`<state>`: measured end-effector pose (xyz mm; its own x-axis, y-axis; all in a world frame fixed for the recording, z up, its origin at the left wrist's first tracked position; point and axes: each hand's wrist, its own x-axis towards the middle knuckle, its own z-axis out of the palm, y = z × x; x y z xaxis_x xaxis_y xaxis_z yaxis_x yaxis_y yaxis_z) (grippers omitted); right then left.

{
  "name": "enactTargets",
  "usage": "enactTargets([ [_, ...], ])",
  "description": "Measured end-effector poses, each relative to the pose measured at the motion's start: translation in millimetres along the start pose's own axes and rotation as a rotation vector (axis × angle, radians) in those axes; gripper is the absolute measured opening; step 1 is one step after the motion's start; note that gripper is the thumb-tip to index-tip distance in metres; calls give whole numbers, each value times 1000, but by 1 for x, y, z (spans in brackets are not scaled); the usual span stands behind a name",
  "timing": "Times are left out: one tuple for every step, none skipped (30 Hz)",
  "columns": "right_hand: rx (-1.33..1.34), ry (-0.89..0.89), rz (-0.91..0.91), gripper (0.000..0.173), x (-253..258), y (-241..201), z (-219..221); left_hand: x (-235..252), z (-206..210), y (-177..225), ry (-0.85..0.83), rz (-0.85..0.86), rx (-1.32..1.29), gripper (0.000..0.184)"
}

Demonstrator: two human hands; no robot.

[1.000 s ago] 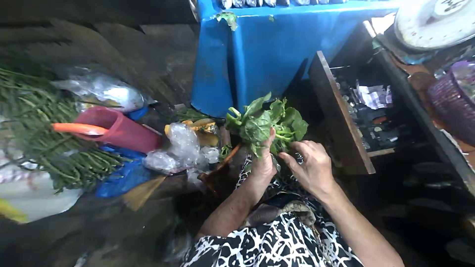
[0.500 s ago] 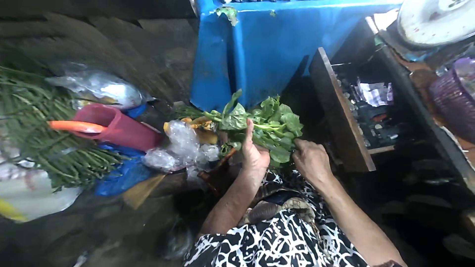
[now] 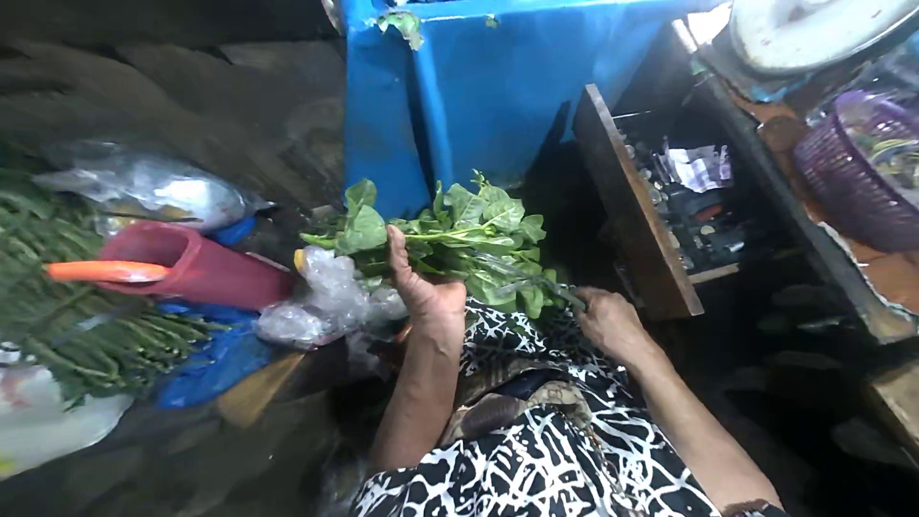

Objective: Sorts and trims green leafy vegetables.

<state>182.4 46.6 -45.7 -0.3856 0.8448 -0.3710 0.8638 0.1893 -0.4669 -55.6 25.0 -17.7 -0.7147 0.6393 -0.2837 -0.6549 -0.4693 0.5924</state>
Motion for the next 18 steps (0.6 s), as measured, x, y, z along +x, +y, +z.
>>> enactTargets([
  [47, 60, -100, 33, -10, 6, -2, 1, 0, 1, 4, 3, 17, 35],
  [103, 191, -217, 32, -20, 12, -3, 1, 0, 3, -7, 16, 41, 32],
  [136, 368, -321, 31, -29, 19, -6, 1, -2, 4, -32, 31, 65, 30],
  [120, 556, -384, 30, -36, 26, -11, 1, -4, 4, -51, 45, 71, 29],
  [70, 721, -403, 29, -39, 35, -19, 0, -5, 3, -60, 49, 64, 28],
  [11, 828, -375, 29, -40, 45, -28, -1, -6, 3, -70, 45, 57, 27],
  [-35, 863, -309, 30, -38, 54, -36, -2, -6, 2, -72, 35, 58, 27],
  [-40, 843, -224, 31, -36, 63, -41, -3, -6, 1, -78, 26, 62, 26],
  [-12, 810, -154, 31, -32, 70, -42, -4, -5, 1, -79, 18, 66, 26],
  [38, 800, -121, 31, -26, 76, -40, -5, -3, 1, -74, 17, 71, 26],
  [93, 816, -113, 31, -21, 79, -37, -7, -1, 1, -79, 20, 75, 25],
  [123, 841, -117, 31, -17, 80, -33, -8, 0, 1, -81, 22, 75, 24],
  [125, 864, -127, 31, -14, 81, -31, -10, 2, 0, -86, 19, 71, 24],
  [123, 867, -138, 32, -13, 82, -30, -12, 3, 0, -87, 13, 69, 25],
  [132, 868, -152, 31, -12, 84, -30, -13, 4, -1, -85, 9, 68, 25],
  [151, 878, -166, 29, -11, 86, -29, -13, 4, -2, -92, 3, 63, 26],
  [173, 893, -179, 28, -10, 88, -29, -13, 4, -3, -103, -5, 64, 26],
  [191, 906, -184, 27, -10, 89, -29, -14, 6, -3, -101, -15, 69, 27],
])
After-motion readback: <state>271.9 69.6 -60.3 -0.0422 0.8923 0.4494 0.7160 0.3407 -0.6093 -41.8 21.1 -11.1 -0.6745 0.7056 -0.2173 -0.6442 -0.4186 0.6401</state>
